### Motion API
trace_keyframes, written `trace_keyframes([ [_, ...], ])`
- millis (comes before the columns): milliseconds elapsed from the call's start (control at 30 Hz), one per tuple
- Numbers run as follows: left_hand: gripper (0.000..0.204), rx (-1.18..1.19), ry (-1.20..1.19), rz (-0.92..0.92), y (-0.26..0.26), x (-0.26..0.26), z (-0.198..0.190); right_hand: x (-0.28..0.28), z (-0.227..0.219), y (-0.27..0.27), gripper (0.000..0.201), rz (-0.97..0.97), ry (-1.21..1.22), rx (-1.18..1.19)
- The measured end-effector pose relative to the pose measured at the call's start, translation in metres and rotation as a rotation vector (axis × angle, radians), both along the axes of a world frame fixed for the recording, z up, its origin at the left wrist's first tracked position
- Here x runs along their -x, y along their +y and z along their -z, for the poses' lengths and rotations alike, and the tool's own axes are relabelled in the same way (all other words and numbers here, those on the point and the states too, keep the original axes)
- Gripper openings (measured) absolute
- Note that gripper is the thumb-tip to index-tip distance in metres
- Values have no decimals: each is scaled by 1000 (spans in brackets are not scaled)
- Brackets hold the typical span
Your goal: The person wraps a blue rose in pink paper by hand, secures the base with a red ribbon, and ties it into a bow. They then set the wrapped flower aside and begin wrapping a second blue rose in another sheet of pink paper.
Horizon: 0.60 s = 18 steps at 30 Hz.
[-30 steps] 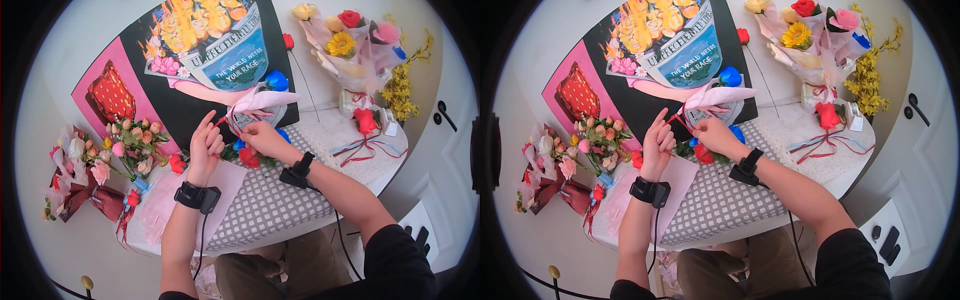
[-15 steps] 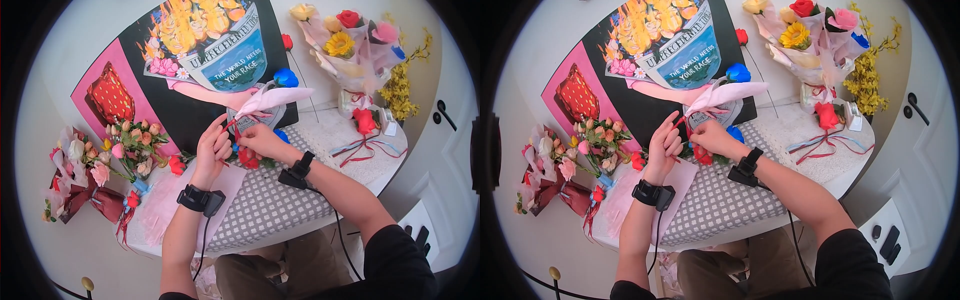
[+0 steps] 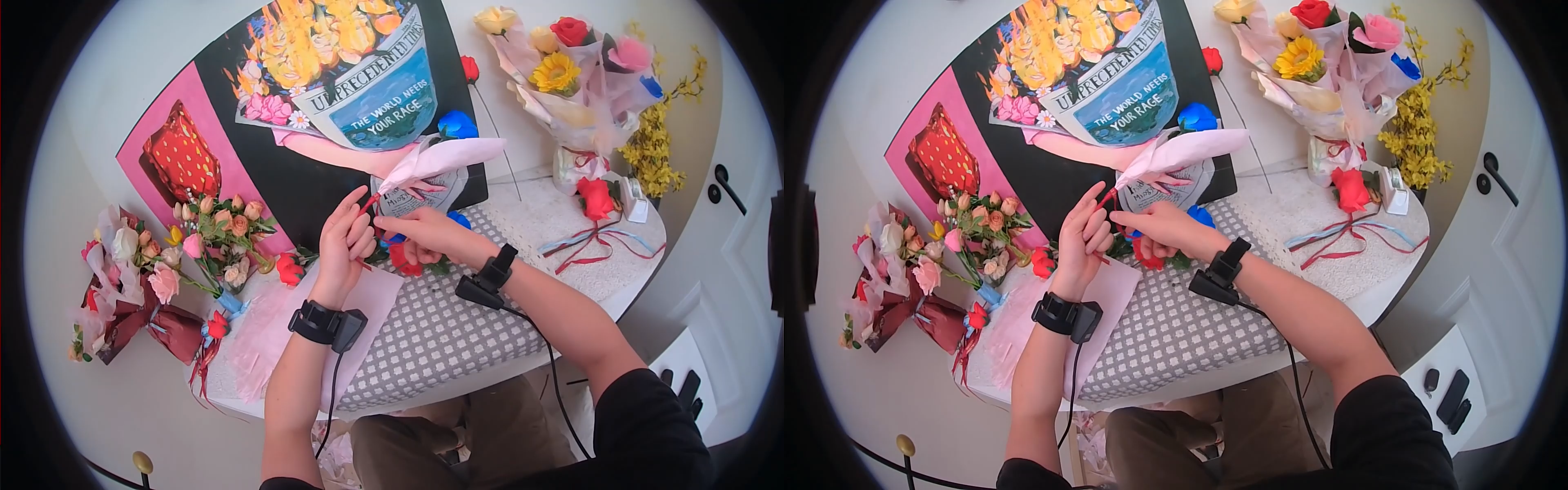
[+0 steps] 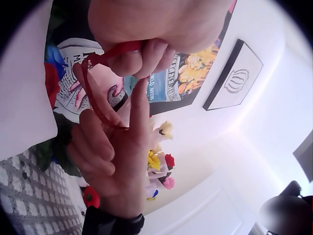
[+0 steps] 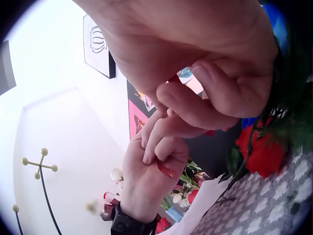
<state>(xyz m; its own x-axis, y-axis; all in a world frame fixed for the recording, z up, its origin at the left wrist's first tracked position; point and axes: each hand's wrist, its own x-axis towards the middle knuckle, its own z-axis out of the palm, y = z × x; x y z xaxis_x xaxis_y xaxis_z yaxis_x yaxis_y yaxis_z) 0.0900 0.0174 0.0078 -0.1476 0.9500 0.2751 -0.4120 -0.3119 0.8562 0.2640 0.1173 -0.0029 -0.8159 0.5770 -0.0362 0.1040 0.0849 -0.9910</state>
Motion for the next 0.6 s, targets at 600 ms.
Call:
trace_keyframes([
  [600,38,47,26,91,-1,-6,2,12,11,9,23,48,595,273],
])
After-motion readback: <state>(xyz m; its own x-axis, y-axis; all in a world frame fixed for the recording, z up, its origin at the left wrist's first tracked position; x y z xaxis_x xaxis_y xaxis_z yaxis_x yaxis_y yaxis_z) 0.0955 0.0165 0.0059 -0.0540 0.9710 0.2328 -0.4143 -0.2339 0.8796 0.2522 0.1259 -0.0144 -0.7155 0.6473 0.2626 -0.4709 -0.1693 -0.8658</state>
